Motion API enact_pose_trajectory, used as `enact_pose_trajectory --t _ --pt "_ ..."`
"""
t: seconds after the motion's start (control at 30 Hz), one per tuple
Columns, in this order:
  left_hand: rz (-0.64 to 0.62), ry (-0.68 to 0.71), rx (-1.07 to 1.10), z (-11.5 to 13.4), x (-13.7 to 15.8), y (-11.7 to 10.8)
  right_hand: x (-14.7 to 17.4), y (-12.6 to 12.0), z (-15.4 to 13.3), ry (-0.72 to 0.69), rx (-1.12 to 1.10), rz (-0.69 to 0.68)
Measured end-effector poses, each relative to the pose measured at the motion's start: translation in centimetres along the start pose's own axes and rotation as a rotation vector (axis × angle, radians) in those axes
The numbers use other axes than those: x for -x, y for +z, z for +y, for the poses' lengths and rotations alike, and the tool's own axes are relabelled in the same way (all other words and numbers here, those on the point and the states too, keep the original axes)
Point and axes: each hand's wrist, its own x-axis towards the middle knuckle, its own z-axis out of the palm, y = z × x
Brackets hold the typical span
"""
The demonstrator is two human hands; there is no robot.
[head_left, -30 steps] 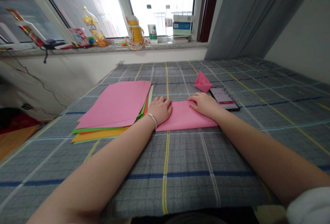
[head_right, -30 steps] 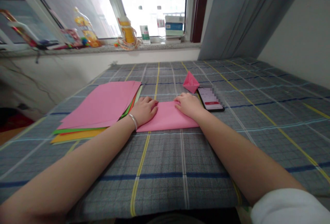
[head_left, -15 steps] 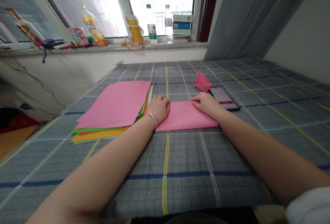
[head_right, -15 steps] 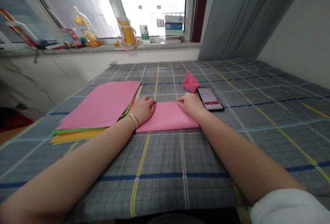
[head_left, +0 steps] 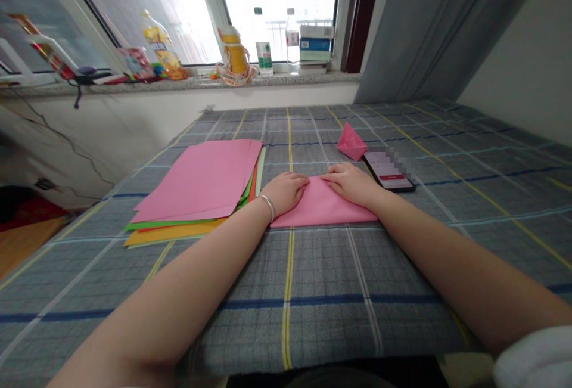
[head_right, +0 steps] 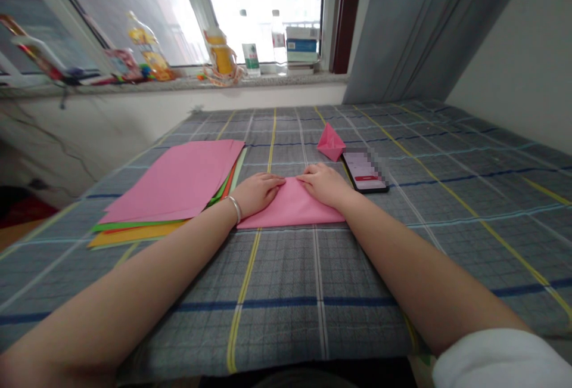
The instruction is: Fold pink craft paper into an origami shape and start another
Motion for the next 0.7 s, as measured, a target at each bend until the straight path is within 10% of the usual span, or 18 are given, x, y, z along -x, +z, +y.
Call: enact_pose_trajectory --t 0.7 --pt "-0.088 -0.056 -0.127 2.8 1.2 0.3 1.0 0.2 -2.4 0.128 0.006 -0.234"
